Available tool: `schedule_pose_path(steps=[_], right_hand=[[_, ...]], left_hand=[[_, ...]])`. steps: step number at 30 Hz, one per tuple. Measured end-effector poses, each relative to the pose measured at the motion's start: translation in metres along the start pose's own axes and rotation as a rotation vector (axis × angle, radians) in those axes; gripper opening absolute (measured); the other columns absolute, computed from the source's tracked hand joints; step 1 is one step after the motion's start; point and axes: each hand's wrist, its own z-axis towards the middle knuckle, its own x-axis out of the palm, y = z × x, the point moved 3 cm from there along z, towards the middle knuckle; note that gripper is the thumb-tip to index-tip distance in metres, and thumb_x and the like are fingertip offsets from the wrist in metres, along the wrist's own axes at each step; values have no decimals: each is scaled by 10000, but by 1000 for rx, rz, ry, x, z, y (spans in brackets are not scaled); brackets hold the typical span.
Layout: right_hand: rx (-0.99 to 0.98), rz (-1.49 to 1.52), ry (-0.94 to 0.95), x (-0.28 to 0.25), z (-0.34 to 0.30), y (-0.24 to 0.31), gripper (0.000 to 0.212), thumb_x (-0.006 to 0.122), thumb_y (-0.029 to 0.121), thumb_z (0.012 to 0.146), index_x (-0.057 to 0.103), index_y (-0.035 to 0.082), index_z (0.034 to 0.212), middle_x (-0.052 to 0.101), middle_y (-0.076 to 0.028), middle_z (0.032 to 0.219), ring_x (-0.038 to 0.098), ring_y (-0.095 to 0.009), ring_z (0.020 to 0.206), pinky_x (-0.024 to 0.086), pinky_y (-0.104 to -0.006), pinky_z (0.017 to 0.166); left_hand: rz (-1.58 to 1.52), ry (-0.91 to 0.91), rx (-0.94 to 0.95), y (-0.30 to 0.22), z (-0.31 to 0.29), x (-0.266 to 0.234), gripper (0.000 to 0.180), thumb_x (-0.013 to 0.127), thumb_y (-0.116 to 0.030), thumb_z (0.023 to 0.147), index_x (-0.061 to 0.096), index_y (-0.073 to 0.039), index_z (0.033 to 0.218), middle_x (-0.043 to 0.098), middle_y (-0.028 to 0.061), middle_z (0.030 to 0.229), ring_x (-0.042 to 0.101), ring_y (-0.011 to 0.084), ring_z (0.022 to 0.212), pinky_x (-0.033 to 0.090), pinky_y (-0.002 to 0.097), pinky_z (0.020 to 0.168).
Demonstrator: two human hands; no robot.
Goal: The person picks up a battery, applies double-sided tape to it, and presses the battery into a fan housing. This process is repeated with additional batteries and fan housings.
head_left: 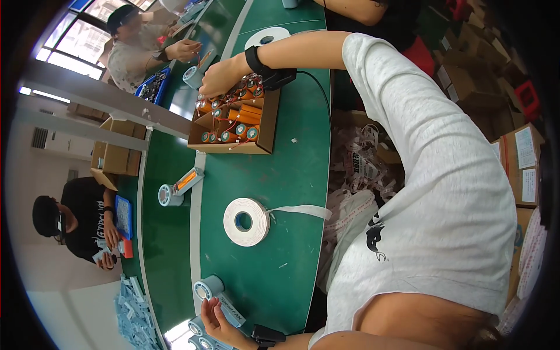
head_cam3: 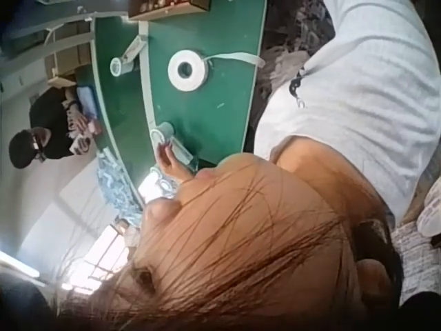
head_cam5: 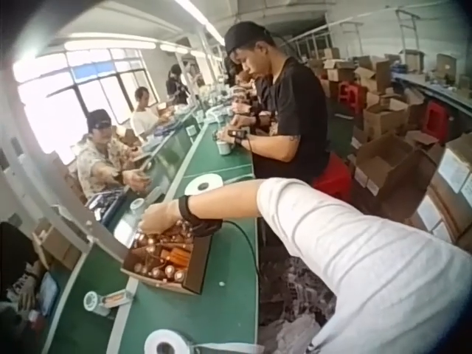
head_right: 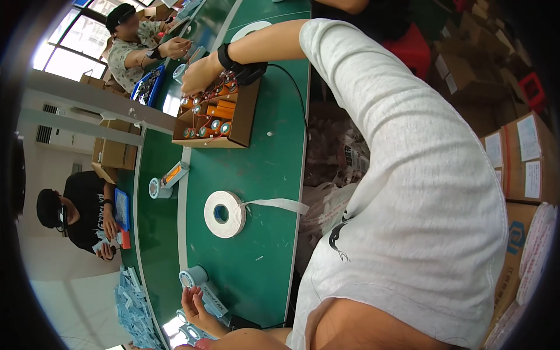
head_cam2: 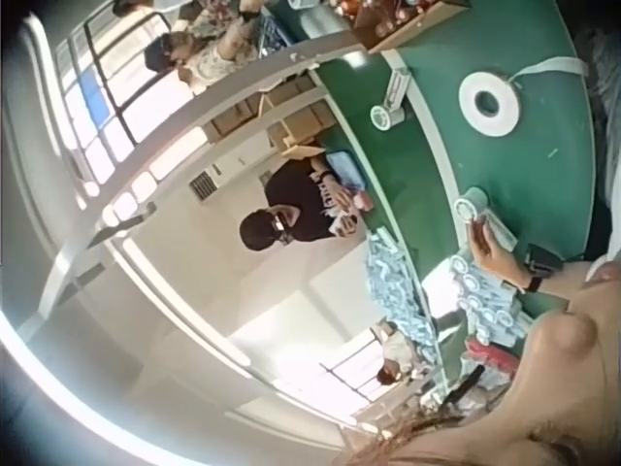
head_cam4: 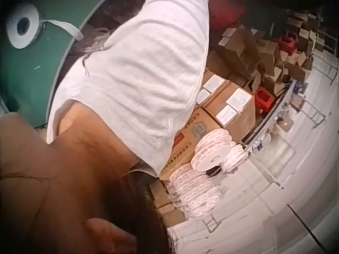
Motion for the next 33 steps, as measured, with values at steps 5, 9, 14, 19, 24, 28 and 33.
schedule_pose_path(steps=[5,9,14,19,24,28,33], right_hand=[[-6,-236,-126,-67,11,-2,368,384,289,904,495,4,699,559,-166,633,577,-332,634,451,-396,558],[-122,39,-321,-130,30,15,280,454,256,875,458,20,724,546,-162,618,562,-315,589,431,-394,548],[-336,420,-327,-132,58,92,293,448,265,876,532,11,757,564,-165,695,553,-306,643,427,-373,594],[-354,389,50,-82,33,153,322,475,267,852,554,-22,736,566,-182,679,558,-303,663,432,-375,604],[-192,40,205,-19,38,145,281,494,249,831,546,-7,728,573,-161,694,584,-299,688,460,-383,612],[-94,-23,-458,-51,19,142,206,508,204,804,542,5,763,580,-159,736,602,-310,701,477,-391,606],[-10,205,-50,-56,13,204,225,562,224,763,572,1,791,601,-163,777,619,-323,724,497,-390,602]], left_hand=[[107,-45,-36,-3,-7,-10,337,522,-89,857,473,27,1170,578,130,1008,557,199,942,429,282,835],[452,-71,65,2,-3,-4,517,609,-105,786,400,3,1246,491,164,1168,473,273,1069,370,339,906],[731,-73,155,26,-13,11,618,618,-110,774,313,5,1299,386,212,1286,372,335,1187,281,398,983],[718,-81,140,31,-1,17,661,624,-112,763,280,-6,1318,352,213,1319,359,351,1196,286,406,978],[725,-147,122,27,-4,24,629,605,-96,768,296,-20,1310,383,198,1282,345,358,1183,283,418,982],[873,-289,306,3,-11,48,545,617,-90,754,390,-11,1244,430,184,1222,386,347,1135,292,423,958],[774,69,622,-48,-30,89,332,576,-69,781,509,-17,1102,486,140,1152,413,333,1112,307,413,942]])
